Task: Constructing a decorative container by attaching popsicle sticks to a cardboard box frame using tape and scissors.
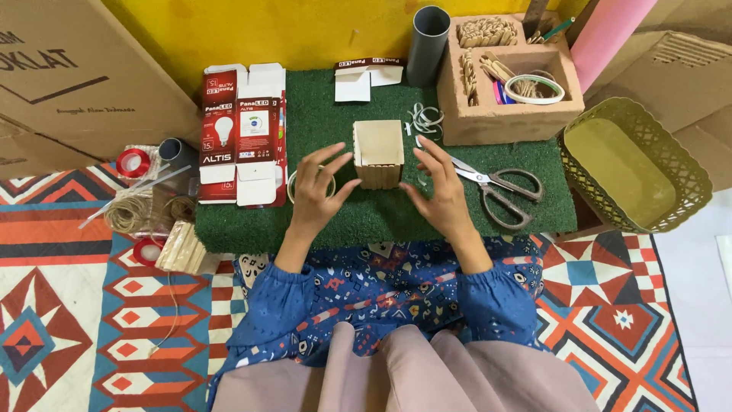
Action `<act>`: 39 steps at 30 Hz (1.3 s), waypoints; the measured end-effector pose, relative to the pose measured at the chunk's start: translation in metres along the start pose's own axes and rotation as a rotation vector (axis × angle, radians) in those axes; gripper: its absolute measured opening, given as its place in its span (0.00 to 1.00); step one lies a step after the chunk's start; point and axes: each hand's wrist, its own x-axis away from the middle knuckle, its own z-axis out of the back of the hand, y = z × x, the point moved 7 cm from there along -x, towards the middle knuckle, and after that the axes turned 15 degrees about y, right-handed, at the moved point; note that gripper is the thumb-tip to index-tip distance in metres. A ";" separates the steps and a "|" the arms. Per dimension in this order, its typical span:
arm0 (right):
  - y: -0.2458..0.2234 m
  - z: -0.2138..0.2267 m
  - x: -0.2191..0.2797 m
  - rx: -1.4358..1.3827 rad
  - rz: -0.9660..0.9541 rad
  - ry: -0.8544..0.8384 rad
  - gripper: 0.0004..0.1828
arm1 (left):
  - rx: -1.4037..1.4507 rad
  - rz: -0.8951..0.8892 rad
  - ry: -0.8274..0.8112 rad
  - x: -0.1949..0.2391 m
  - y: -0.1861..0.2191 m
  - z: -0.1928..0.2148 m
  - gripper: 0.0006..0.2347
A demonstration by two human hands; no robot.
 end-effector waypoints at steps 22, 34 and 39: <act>-0.032 -0.013 -0.053 -0.109 0.022 -0.172 0.06 | 0.071 -0.010 -0.108 -0.041 0.012 -0.026 0.03; -0.026 -0.008 -0.049 0.021 0.099 -0.120 0.28 | -0.165 -0.119 -0.387 -0.054 0.000 -0.047 0.07; 0.022 -0.014 -0.008 -0.253 -0.418 -0.047 0.33 | 0.170 0.218 -0.526 -0.081 -0.013 -0.036 0.10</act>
